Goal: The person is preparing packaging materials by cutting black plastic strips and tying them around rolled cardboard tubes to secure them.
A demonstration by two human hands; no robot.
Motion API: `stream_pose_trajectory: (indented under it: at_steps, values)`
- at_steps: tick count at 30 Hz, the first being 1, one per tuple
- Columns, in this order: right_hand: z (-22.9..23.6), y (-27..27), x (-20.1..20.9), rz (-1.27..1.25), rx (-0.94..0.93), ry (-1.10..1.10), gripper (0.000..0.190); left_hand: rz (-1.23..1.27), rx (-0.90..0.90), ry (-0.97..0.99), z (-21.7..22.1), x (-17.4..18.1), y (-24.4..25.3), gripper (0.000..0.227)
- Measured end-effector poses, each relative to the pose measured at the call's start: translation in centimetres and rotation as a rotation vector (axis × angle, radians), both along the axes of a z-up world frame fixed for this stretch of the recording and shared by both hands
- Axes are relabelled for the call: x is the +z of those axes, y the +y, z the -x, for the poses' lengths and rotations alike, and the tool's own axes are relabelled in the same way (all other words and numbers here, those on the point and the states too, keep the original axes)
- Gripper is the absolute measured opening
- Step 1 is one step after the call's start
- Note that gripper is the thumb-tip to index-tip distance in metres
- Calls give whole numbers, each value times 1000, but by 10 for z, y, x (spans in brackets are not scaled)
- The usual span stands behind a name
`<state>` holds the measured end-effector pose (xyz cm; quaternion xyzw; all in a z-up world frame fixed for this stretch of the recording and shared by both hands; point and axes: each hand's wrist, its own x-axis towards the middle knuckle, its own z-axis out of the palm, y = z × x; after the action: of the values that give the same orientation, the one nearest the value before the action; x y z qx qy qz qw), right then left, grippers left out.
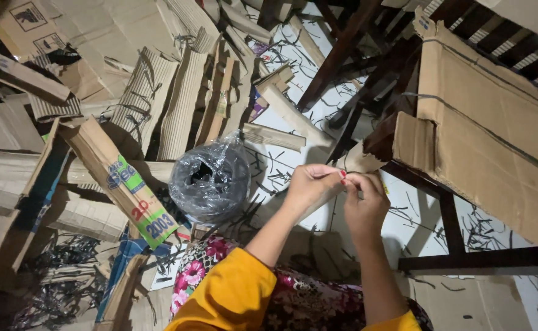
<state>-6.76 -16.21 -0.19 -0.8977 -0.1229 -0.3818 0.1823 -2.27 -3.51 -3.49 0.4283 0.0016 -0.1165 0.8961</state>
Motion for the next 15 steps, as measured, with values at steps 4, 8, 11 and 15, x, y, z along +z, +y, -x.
stream_pose_trajectory:
  at_steps: [4,8,11,15]
  values:
    - [3,8,2,-29,8,-54,5,-148,106,-185,-4,-24,-19,8]
    - [2,5,-6,-71,-53,-177,12,-98,123,-197,-7,-46,-46,12]
    - [-4,-9,-12,-138,-108,-219,21,-106,212,-157,-17,-39,-43,15]
    - [-16,-16,-22,-143,-155,-261,27,-97,240,-150,-28,-41,-51,16]
